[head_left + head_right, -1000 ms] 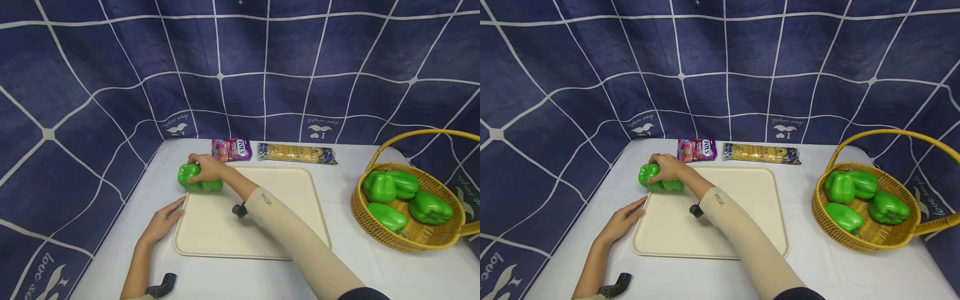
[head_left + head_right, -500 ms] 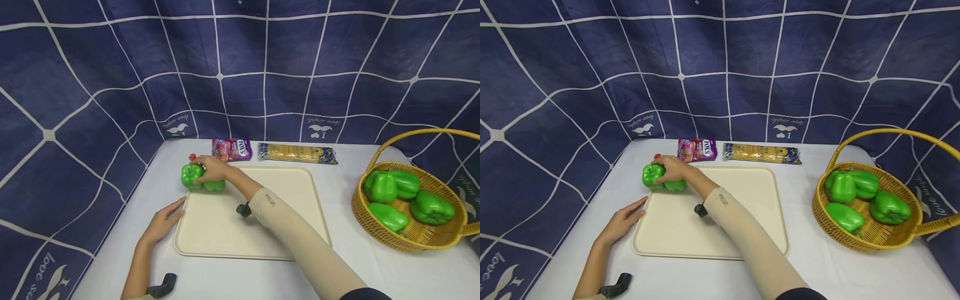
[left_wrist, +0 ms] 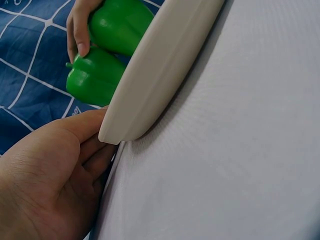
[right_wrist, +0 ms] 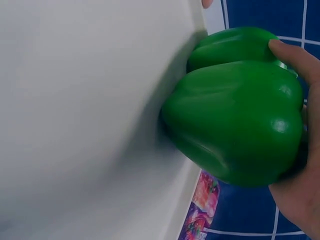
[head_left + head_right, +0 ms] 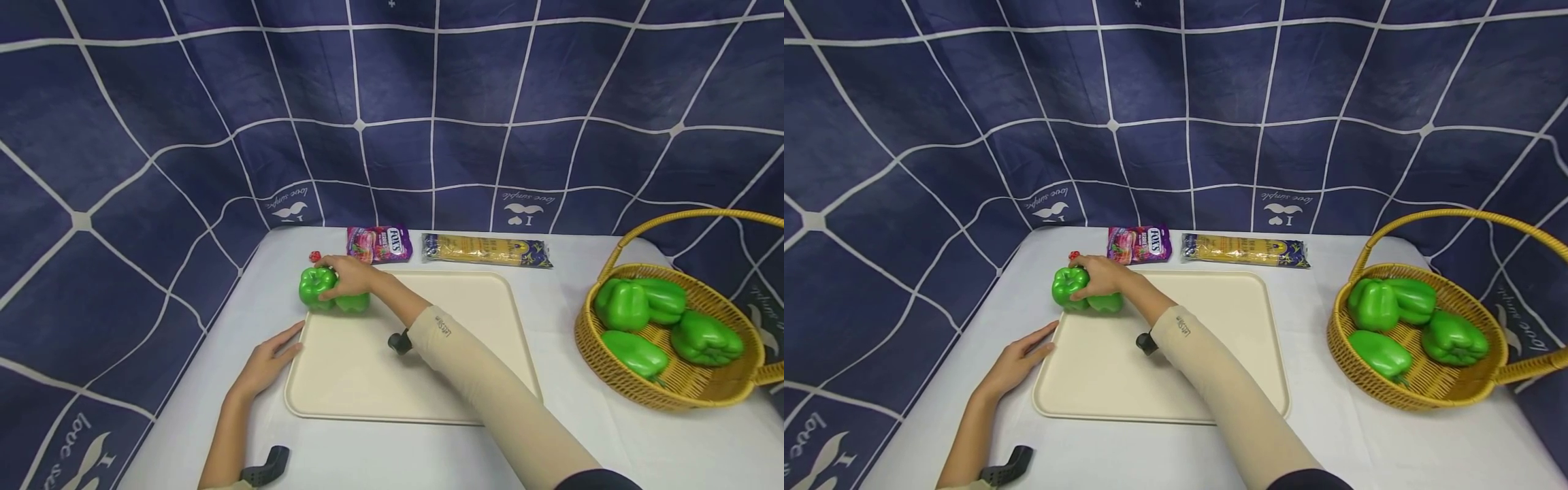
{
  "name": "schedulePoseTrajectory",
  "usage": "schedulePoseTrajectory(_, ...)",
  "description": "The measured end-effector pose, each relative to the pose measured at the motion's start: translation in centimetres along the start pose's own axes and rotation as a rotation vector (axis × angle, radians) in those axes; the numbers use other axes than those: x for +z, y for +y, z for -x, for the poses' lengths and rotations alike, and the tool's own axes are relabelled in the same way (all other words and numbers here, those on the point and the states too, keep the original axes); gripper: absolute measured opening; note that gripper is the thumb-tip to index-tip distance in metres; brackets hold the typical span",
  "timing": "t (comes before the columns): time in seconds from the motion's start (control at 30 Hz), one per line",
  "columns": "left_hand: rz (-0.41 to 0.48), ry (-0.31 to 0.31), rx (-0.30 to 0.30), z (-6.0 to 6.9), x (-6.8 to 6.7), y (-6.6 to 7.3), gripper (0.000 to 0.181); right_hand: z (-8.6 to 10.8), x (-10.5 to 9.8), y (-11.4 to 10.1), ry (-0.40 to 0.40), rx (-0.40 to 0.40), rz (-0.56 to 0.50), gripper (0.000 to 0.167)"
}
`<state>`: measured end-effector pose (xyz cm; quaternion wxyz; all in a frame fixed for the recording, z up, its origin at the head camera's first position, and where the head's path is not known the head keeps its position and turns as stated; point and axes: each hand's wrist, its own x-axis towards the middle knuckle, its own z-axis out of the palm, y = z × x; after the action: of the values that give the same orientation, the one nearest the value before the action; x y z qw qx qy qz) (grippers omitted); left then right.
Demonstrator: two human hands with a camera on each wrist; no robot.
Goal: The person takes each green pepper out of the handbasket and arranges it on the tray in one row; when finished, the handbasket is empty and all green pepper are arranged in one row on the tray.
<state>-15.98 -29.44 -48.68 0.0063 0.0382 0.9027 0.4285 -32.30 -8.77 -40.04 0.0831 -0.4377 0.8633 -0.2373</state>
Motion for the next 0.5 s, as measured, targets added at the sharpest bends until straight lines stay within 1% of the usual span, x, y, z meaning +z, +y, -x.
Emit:
schedulePoseTrajectory(0.27, 0.011, -0.001, -0.011, -0.06, 0.04, -0.03, 0.051, 0.00, -0.02, -0.06, -0.031, 0.025, 0.010, 0.081)
schedulePoseTrajectory(0.4, 0.011, 0.000, -0.010, -0.03, 0.07, -0.07, 0.051, 0.09, -0.19, -0.08, -0.033, 0.019, 0.013, 0.084)
schedulePoseTrajectory(0.5, 0.005, -0.004, -0.011, 0.06, 0.10, -0.06, 0.051, 0.51, -0.71, -0.28, -0.026, -0.002, 0.008, 0.085)
